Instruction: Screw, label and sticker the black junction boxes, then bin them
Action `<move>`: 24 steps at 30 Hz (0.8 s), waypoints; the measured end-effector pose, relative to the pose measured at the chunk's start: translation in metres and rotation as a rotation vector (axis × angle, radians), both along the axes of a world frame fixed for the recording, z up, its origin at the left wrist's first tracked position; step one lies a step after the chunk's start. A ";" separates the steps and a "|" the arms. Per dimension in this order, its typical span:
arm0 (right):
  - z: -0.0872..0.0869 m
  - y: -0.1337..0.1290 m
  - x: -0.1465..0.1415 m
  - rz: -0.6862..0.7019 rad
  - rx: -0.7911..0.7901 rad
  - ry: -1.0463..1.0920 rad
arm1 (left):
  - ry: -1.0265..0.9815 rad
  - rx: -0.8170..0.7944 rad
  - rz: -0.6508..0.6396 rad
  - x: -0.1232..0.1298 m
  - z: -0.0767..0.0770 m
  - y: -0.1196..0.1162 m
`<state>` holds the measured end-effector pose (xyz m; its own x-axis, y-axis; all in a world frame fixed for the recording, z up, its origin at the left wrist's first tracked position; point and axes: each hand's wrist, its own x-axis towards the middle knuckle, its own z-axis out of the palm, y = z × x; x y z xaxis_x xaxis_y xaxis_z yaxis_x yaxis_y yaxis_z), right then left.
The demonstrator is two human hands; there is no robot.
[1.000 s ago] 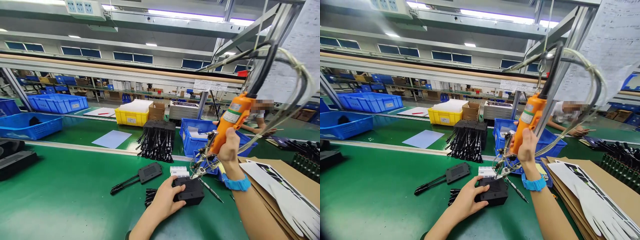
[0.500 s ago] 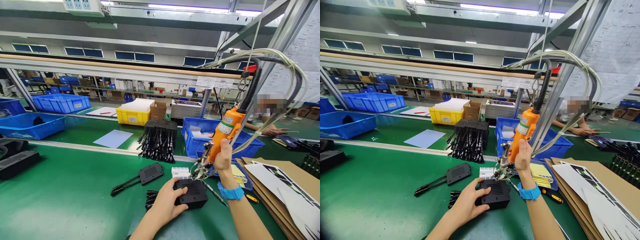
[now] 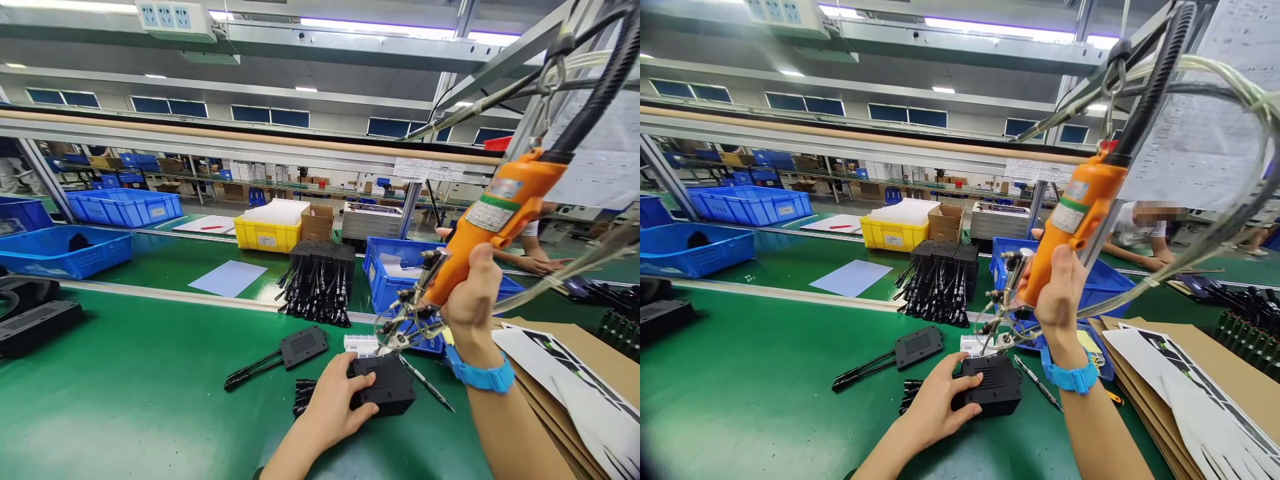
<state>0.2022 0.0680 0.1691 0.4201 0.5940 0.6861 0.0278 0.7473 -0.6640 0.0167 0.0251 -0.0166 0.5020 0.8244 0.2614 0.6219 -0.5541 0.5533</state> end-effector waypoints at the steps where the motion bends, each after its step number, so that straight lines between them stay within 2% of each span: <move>1: 0.001 0.002 -0.003 0.015 -0.006 0.005 | -0.001 0.004 0.001 0.000 0.000 0.000; 3: -0.005 0.007 -0.008 0.054 -0.046 0.006 | 0.001 0.006 0.001 0.001 -0.001 0.001; 11: -0.052 0.020 -0.016 0.121 -0.201 -0.011 | -0.010 0.058 0.001 0.002 -0.007 0.002; 16: -0.061 0.020 -0.020 0.095 -0.230 -0.030 | -0.023 0.068 -0.001 0.002 -0.008 0.003; 24: -0.071 0.013 -0.026 0.051 -0.183 -0.061 | -0.021 0.058 0.007 0.002 -0.006 0.003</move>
<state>0.1763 0.0813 0.0978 0.3474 0.7304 0.5881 0.0377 0.6158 -0.7870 0.0189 0.0278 -0.0225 0.4898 0.8112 0.3196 0.6146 -0.5812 0.5333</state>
